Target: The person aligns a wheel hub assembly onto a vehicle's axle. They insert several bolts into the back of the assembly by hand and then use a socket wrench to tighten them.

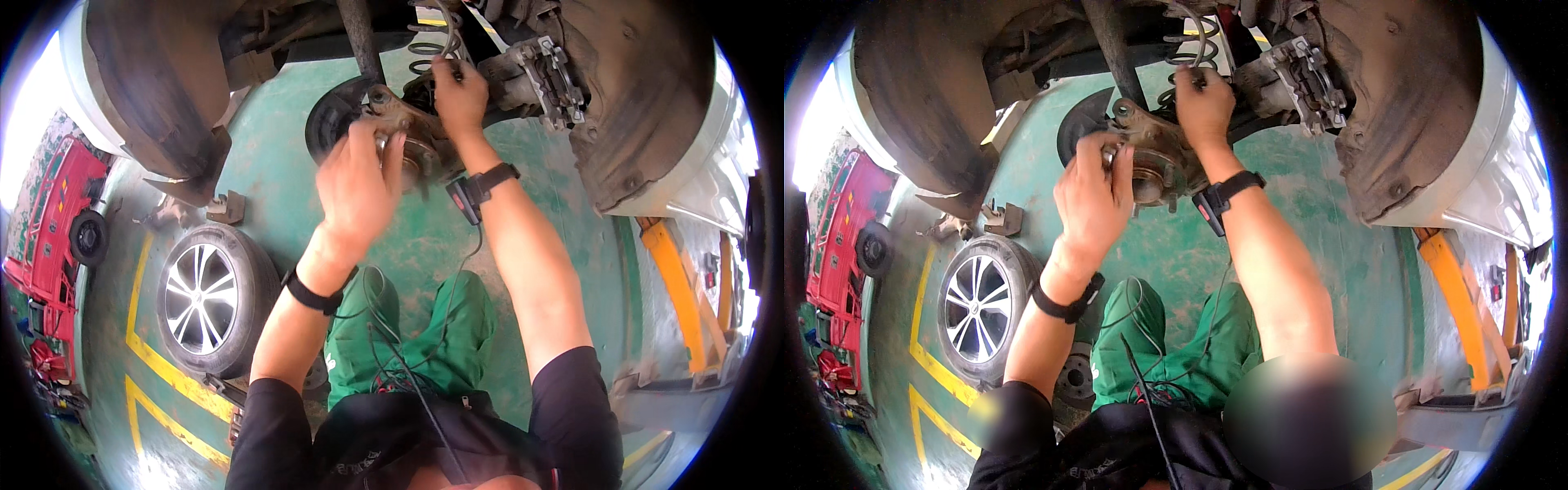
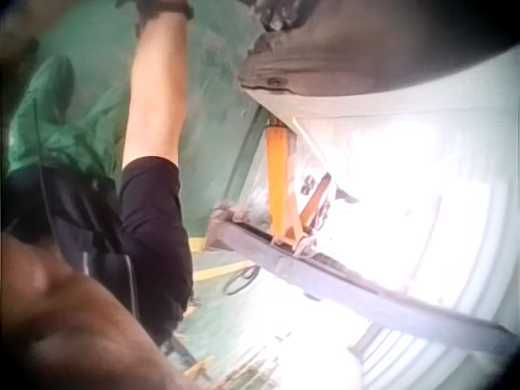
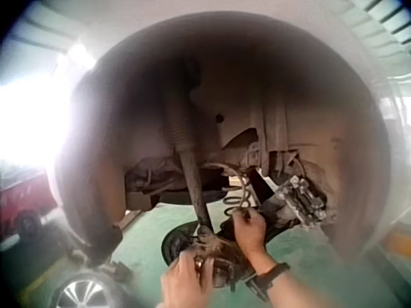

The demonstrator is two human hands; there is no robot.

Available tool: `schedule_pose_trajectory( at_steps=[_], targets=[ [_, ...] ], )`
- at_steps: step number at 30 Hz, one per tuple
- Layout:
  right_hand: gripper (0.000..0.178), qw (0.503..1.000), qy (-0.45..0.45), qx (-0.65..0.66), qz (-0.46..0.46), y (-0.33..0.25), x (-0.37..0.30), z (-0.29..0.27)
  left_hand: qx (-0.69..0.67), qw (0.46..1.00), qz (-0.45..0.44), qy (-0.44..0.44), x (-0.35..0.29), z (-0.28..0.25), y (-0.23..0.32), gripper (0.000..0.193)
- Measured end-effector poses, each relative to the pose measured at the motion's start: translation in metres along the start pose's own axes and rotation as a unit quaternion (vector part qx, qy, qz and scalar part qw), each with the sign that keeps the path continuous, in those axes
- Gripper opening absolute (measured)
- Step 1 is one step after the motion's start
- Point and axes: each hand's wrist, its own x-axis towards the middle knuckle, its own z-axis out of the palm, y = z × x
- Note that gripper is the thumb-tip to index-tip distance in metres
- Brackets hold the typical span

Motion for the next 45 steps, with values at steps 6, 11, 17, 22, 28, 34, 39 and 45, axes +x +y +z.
schedule_pose_trajectory(
  at_steps=[6,11,17,22,28,34,39,45],
  targets=[
    [0.02,0.793,-0.044,0.427,0.431,-0.077,-0.032,-0.058,-0.072,0.991,0.101,-0.053,0.041,0.037,-0.014,0.017],
    [0.02,0.74,-0.097,0.455,0.486,-0.082,-0.06,-0.082,-0.068,0.974,0.148,-0.158,0.036,0.037,-0.013,0.021],
    [0.025,0.681,-0.16,0.501,0.511,-0.079,-0.058,-0.082,-0.021,0.962,0.196,-0.191,0.036,0.038,-0.015,0.034],
    [0.028,0.613,-0.169,0.582,0.506,-0.054,-0.055,-0.11,-0.107,0.944,0.204,-0.236,0.045,0.044,-0.012,0.043],
    [0.02,0.591,0.04,0.621,0.513,0.048,-0.105,-0.238,-0.181,0.941,-0.021,-0.285,0.033,0.036,-0.021,0.034],
    [0.021,0.569,0.332,0.375,0.652,0.209,-0.335,-0.41,-0.155,0.934,-0.083,-0.31,0.029,0.039,-0.046,0.049],
    [0.022,0.457,0.449,0.157,0.752,0.207,-0.521,-0.489,-0.163,0.93,-0.051,-0.325,0.037,0.042,-0.064,0.054],
    [0.012,0.397,0.503,0.091,0.762,0.17,-0.571,-0.48,-0.126,0.927,-0.096,-0.339,0.041,0.033,-0.069,0.06]
  ],
)
